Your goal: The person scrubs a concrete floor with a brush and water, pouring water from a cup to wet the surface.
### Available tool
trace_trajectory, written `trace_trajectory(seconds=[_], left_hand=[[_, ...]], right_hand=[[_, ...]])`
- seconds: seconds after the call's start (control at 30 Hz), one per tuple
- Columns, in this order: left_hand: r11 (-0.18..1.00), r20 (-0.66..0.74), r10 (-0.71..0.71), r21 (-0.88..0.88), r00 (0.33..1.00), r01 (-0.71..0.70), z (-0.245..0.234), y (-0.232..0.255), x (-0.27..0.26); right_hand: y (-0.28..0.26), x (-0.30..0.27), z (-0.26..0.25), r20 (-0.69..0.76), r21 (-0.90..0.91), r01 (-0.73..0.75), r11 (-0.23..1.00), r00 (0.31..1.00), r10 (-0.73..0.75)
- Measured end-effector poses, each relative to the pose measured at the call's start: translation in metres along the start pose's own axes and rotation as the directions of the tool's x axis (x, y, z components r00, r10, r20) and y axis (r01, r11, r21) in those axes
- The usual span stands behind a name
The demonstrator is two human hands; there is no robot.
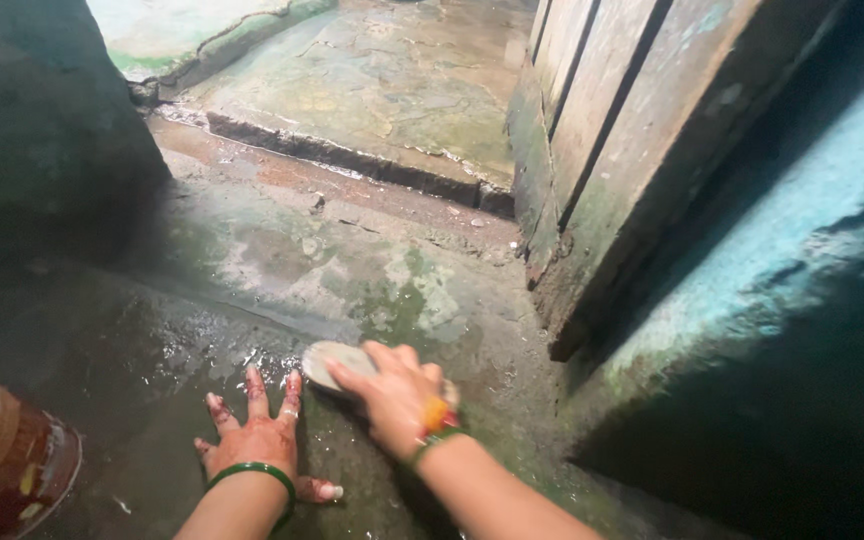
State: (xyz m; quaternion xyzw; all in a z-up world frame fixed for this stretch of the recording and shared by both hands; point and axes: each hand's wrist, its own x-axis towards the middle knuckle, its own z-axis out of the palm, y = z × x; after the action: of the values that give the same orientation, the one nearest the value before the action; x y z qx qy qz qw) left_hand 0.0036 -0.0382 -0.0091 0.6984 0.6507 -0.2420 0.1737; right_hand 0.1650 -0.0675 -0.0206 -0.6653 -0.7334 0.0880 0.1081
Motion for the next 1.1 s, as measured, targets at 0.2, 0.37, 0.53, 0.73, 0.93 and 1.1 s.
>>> trace_trajectory(seconds=[0.2,0.37,0.53,0.73,0.93,1.1], left_hand=[[0.999,-0.031,0.027,-0.040,0.999,-0.028,0.003,-0.004,0.001],[1.000,-0.063,0.016,-0.024,0.998,-0.017,0.006,-0.006,-0.008],[1.000,-0.045,0.017,-0.001,0.999,-0.017,0.001,-0.006,-0.008],[0.999,-0.023,0.032,0.002,0.999,-0.032,0.002,-0.003,-0.001],[0.999,-0.025,0.018,-0.026,1.000,-0.019,-0.005,-0.004,-0.013],[0.999,-0.016,0.019,0.043,1.000,-0.018,-0.006,-0.005,-0.025]], right_hand=[[0.008,0.010,0.006,0.071,0.008,0.047,0.999,0.996,-0.047],[0.095,-0.052,0.001,-0.174,0.036,0.223,0.974,0.961,-0.214],[0.103,-0.057,-0.011,-0.070,-0.036,0.107,0.994,0.992,-0.109],[0.038,0.031,0.013,0.011,-0.050,0.007,0.999,1.000,-0.006],[0.078,-0.009,0.008,-0.071,0.036,0.176,0.984,0.982,-0.173],[0.114,-0.083,-0.026,0.019,0.034,0.109,0.993,0.994,-0.109]])
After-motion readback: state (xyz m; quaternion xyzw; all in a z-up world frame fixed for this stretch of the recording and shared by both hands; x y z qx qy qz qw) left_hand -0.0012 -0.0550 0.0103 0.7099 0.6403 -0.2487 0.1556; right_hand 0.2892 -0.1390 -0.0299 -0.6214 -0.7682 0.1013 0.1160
